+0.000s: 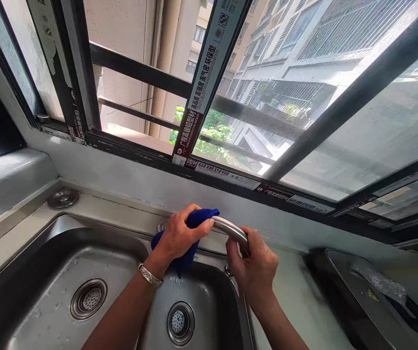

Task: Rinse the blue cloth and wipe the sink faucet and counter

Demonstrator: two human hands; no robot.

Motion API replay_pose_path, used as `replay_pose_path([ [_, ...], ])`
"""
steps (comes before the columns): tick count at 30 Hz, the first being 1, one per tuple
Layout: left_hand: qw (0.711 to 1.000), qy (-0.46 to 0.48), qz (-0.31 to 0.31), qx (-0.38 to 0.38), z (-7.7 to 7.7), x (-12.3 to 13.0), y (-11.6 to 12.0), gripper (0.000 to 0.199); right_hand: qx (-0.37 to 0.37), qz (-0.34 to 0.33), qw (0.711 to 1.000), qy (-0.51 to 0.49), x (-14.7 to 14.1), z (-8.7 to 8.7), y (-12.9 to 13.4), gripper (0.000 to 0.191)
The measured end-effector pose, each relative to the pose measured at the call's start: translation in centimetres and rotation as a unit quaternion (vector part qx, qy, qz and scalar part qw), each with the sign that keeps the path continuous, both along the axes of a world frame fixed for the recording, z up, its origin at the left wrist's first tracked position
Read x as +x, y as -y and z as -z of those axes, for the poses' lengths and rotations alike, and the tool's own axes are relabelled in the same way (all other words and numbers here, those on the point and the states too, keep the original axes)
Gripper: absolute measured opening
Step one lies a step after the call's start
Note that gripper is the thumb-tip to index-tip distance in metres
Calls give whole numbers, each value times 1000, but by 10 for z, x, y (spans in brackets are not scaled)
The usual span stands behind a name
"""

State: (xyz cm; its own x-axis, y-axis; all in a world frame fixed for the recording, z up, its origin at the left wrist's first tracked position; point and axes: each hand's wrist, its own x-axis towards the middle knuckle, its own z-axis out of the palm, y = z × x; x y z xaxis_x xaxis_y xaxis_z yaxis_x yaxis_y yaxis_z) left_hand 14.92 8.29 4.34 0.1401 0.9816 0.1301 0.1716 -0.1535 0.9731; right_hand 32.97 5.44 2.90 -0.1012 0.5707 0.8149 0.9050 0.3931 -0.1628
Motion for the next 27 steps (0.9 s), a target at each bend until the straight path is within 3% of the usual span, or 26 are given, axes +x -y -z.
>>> replay_pose_path([
  [11,1000,-20,2,-2,-4,0,-1,22,-6,4,1000,-7,1,1,0,5],
  [21,1000,-17,18,10,-3,-2,-2,32,-2,8,1000,2,1,1,1,6],
  [27,1000,-14,14,9,-7,-2,-1,24,-6,5,1000,-3,1,0,1,5],
])
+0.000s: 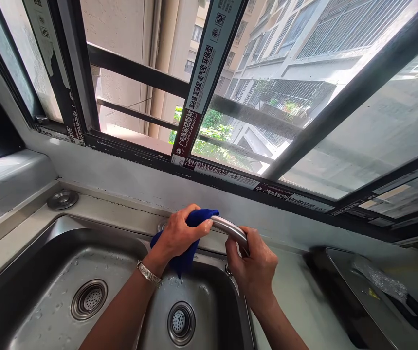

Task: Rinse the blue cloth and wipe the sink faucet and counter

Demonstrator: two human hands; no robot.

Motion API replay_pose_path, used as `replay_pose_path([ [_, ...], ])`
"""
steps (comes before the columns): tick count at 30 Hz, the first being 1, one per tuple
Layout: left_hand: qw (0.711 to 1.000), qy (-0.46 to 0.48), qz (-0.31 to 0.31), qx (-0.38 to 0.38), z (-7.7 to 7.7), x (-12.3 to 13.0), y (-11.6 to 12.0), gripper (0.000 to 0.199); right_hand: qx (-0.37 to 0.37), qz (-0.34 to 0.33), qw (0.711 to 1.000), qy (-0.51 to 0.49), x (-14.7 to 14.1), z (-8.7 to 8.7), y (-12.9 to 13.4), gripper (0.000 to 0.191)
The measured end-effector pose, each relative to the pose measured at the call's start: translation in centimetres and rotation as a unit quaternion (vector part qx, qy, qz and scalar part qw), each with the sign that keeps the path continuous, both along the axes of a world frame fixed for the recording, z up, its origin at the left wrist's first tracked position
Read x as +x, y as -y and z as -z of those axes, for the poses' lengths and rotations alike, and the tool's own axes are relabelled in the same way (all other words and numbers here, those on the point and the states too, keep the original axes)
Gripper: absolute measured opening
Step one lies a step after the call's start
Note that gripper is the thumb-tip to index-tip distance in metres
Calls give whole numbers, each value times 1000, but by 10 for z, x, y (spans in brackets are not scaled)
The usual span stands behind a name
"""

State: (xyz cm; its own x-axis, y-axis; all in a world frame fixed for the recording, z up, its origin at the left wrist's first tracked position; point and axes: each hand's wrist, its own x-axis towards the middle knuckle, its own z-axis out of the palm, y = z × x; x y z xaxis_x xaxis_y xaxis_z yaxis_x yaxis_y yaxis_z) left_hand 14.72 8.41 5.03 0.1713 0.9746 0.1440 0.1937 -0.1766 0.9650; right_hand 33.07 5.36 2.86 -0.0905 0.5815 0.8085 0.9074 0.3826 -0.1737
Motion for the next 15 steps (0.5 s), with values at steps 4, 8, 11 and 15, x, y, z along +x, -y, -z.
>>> replay_pose_path([
  [4,1000,2,10,-14,-1,-1,0,23,6,-5,1000,5,-1,-1,0,4],
  [8,1000,-5,13,-13,0,-1,-1,25,11,-4,1000,6,-1,-2,0,4],
  [11,1000,-11,10,-14,1,-1,-2,28,12,-4,1000,3,-1,-1,0,6],
  [15,1000,-10,7,-17,0,0,-1,30,10,-2,1000,3,-1,-1,1,5],
])
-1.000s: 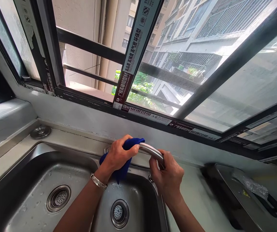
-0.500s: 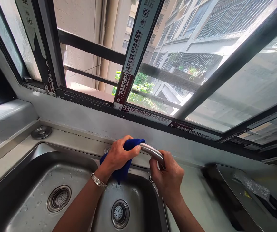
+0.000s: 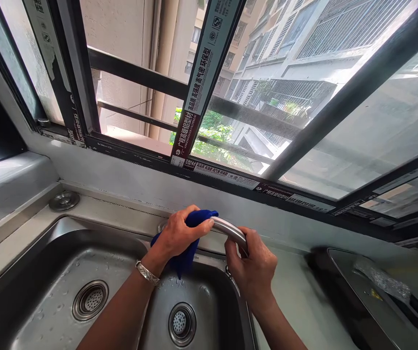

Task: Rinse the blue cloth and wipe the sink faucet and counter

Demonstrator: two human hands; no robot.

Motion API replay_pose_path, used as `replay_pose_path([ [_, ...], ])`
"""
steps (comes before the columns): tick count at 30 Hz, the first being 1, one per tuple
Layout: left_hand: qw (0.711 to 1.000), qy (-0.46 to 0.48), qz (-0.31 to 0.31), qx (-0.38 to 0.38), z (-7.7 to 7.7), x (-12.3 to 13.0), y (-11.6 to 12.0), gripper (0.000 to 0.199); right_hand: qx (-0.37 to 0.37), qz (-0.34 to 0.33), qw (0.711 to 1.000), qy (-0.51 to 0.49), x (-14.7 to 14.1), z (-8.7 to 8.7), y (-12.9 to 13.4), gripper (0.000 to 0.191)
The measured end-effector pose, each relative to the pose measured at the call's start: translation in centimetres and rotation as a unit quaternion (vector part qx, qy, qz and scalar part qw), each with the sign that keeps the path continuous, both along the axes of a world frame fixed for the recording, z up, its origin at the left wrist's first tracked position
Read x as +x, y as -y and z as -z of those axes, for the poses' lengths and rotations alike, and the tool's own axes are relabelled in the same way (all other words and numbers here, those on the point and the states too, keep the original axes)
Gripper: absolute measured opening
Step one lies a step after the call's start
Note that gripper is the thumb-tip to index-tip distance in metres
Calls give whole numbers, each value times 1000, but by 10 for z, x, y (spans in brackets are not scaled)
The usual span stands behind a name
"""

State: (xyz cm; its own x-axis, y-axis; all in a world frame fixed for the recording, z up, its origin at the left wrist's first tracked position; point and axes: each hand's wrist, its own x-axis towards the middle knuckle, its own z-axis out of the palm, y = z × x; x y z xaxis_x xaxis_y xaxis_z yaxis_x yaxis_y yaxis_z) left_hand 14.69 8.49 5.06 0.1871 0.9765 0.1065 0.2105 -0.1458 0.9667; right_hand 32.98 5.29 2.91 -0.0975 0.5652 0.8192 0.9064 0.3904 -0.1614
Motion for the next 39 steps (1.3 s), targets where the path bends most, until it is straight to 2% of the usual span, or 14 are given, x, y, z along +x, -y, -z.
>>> replay_pose_path([
  [4,1000,-6,-8,7,0,2,1,22,-1,3,1000,-5,0,1,0,5],
  [7,999,-15,-25,27,5,3,1,20,-4,8,1000,-3,1,1,-1,6],
  [13,986,5,-63,152,26,12,6,34,-8,9,1000,-5,1,2,-2,6],
  [17,971,-6,-81,223,28,20,11,39,-2,13,1000,5,0,2,-1,5],
  [20,971,-33,-76,224,24,21,11,34,5,21,1000,9,0,1,0,4],
  [23,971,-52,-45,229,19,16,8,33,9,19,1000,9,-1,1,0,5],
  [27,983,-37,-17,179,14,12,6,30,5,21,1000,1,0,1,0,5],
  [35,986,-30,-94,136,8,27,7,28,-8,27,1000,-12,2,5,0,7],
  [39,991,0,-58,124,12,22,2,31,-8,22,1000,-10,3,4,0,6],
])
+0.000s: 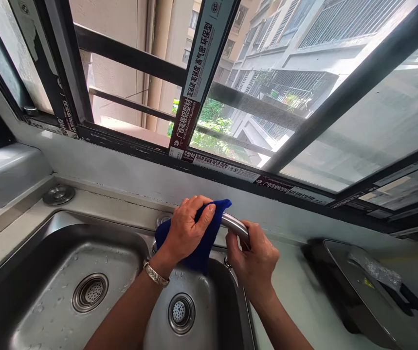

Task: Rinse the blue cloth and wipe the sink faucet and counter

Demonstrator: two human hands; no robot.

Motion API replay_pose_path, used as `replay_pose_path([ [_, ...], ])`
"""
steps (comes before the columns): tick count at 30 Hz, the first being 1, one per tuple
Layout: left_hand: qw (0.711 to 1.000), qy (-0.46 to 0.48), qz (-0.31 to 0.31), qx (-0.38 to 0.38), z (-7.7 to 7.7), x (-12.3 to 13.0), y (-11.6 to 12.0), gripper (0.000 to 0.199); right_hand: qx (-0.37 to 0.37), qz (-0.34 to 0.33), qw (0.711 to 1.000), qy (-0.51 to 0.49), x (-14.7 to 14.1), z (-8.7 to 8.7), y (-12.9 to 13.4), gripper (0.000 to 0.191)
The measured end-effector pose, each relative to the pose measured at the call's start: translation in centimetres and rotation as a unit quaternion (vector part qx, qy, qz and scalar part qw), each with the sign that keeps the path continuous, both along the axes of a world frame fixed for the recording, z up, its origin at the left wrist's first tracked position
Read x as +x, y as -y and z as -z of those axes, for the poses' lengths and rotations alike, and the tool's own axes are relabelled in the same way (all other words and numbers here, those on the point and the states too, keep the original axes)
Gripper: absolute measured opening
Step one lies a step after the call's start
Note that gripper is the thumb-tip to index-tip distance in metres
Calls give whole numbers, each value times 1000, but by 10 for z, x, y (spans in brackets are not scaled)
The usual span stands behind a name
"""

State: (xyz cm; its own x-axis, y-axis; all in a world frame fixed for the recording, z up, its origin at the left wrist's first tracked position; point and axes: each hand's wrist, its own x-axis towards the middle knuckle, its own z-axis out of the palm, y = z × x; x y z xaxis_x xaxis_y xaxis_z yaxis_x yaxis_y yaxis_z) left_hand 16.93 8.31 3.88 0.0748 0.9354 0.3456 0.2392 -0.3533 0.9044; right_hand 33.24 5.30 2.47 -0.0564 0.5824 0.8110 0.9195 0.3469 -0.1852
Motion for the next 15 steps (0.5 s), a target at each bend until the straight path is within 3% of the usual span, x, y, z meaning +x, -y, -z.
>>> replay_pose_path([
  [5,991,78,99,-40,5,-17,-6,35,7,5,1000,4,-1,-1,0,5],
  [10,962,147,197,-121,8,-29,-10,38,11,-4,1000,8,-2,-2,0,4],
  [15,951,165,190,-178,12,-33,-15,40,12,-8,1000,12,-3,-3,1,4],
])
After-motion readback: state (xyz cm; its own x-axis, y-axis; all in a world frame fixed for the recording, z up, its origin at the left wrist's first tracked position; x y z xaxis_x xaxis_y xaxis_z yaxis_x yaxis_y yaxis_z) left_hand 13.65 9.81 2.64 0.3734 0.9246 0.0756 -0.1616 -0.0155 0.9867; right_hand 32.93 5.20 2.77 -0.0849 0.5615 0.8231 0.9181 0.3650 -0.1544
